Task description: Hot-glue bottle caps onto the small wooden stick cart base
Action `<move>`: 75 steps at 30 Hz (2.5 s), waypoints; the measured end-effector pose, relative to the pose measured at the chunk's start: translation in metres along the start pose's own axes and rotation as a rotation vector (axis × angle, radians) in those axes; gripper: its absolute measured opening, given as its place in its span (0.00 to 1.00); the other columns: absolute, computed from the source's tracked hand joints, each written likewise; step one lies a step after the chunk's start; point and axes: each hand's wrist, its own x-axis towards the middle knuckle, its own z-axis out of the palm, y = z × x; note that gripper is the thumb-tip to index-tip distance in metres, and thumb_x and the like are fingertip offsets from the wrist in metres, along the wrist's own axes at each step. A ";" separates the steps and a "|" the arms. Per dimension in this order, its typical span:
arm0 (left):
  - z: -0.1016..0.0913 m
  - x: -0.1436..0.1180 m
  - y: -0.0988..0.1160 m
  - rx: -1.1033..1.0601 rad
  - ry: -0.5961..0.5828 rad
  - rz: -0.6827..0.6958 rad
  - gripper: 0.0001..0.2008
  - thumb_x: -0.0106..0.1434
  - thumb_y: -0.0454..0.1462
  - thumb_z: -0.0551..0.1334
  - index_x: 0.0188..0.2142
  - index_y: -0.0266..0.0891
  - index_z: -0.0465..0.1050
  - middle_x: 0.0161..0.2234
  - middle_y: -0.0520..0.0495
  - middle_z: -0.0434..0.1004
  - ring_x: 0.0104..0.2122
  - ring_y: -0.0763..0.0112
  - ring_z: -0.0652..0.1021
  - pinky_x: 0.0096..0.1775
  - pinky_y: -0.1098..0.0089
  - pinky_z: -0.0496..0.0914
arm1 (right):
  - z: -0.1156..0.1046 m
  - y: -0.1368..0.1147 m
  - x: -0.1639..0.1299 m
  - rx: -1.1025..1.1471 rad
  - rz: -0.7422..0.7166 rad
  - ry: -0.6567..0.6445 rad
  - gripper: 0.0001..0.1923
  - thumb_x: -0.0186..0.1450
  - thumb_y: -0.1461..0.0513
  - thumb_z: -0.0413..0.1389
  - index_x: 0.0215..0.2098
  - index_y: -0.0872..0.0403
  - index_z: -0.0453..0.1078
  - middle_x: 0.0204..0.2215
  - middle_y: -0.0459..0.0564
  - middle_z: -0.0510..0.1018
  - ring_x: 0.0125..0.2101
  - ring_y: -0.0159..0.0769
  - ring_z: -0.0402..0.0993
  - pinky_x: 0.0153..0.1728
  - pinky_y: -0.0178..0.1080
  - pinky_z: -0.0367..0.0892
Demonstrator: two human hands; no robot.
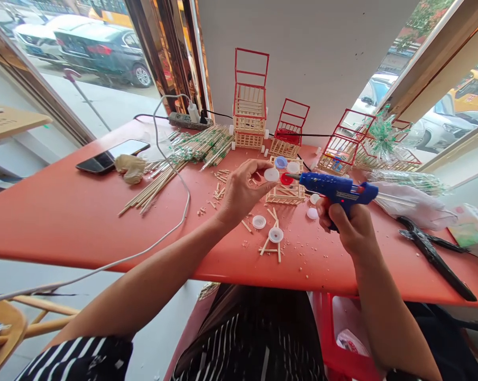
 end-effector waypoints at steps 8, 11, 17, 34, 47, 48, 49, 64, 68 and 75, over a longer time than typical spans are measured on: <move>-0.011 0.008 0.000 0.017 0.029 -0.021 0.15 0.62 0.34 0.72 0.49 0.41 0.82 0.46 0.46 0.85 0.38 0.71 0.79 0.45 0.67 0.76 | -0.010 -0.021 0.015 0.241 0.024 0.265 0.30 0.56 0.34 0.67 0.35 0.46 0.66 0.30 0.44 0.64 0.22 0.30 0.52 0.18 0.37 0.51; -0.015 0.011 0.003 0.026 0.061 -0.023 0.12 0.61 0.35 0.73 0.46 0.42 0.82 0.46 0.47 0.84 0.38 0.71 0.79 0.43 0.69 0.76 | -0.020 -0.018 0.020 0.220 0.025 0.319 0.30 0.57 0.33 0.65 0.34 0.45 0.63 0.30 0.44 0.63 0.22 0.31 0.50 0.19 0.38 0.49; -0.020 0.012 0.007 0.049 0.096 -0.023 0.11 0.59 0.36 0.75 0.42 0.43 0.82 0.41 0.49 0.80 0.33 0.74 0.75 0.37 0.71 0.74 | -0.031 -0.008 0.024 0.235 -0.028 0.383 0.30 0.59 0.32 0.64 0.33 0.46 0.66 0.31 0.44 0.69 0.21 0.29 0.56 0.17 0.38 0.54; 0.001 -0.006 0.017 -0.046 -0.279 0.079 0.10 0.63 0.38 0.73 0.43 0.41 0.81 0.36 0.49 0.78 0.31 0.72 0.75 0.35 0.71 0.72 | -0.037 -0.001 0.031 0.145 -0.033 0.402 0.32 0.58 0.30 0.61 0.30 0.46 0.62 0.25 0.41 0.64 0.20 0.30 0.52 0.17 0.37 0.52; 0.015 -0.020 0.025 0.005 -0.525 0.074 0.09 0.63 0.36 0.74 0.42 0.41 0.80 0.42 0.46 0.84 0.37 0.68 0.80 0.41 0.68 0.75 | -0.040 0.004 0.031 0.376 -0.029 0.453 0.34 0.54 0.30 0.65 0.31 0.47 0.64 0.29 0.42 0.68 0.21 0.28 0.55 0.17 0.36 0.53; 0.015 -0.020 0.027 0.009 -0.527 0.079 0.09 0.63 0.36 0.73 0.43 0.41 0.80 0.43 0.45 0.85 0.38 0.67 0.81 0.41 0.68 0.76 | -0.040 0.004 0.031 0.366 -0.035 0.451 0.34 0.56 0.29 0.64 0.31 0.47 0.64 0.28 0.42 0.68 0.21 0.28 0.56 0.17 0.36 0.53; 0.014 -0.019 0.030 0.013 -0.525 0.084 0.09 0.63 0.35 0.73 0.43 0.41 0.80 0.43 0.45 0.85 0.38 0.67 0.81 0.42 0.68 0.76 | -0.040 0.005 0.032 0.349 -0.038 0.448 0.34 0.57 0.28 0.62 0.31 0.47 0.64 0.27 0.42 0.68 0.21 0.29 0.57 0.17 0.37 0.53; 0.051 -0.006 0.039 0.323 -0.831 0.200 0.05 0.61 0.31 0.72 0.36 0.39 0.79 0.36 0.48 0.81 0.37 0.62 0.81 0.41 0.65 0.73 | -0.035 0.003 0.031 0.428 0.015 0.384 0.33 0.49 0.34 0.72 0.31 0.47 0.66 0.30 0.42 0.70 0.22 0.28 0.55 0.17 0.36 0.53; 0.066 -0.008 0.035 0.474 -0.889 0.174 0.04 0.61 0.30 0.71 0.34 0.39 0.78 0.38 0.45 0.82 0.37 0.60 0.82 0.40 0.64 0.74 | -0.035 0.006 0.031 0.465 0.016 0.355 0.33 0.49 0.35 0.73 0.31 0.48 0.67 0.30 0.42 0.70 0.22 0.26 0.55 0.16 0.34 0.54; 0.071 -0.015 0.043 0.579 -0.947 0.096 0.03 0.64 0.30 0.67 0.33 0.35 0.78 0.38 0.40 0.82 0.39 0.58 0.82 0.42 0.64 0.73 | -0.035 0.012 0.033 0.525 0.039 0.339 0.31 0.51 0.37 0.74 0.34 0.48 0.70 0.28 0.39 0.72 0.20 0.24 0.60 0.15 0.34 0.55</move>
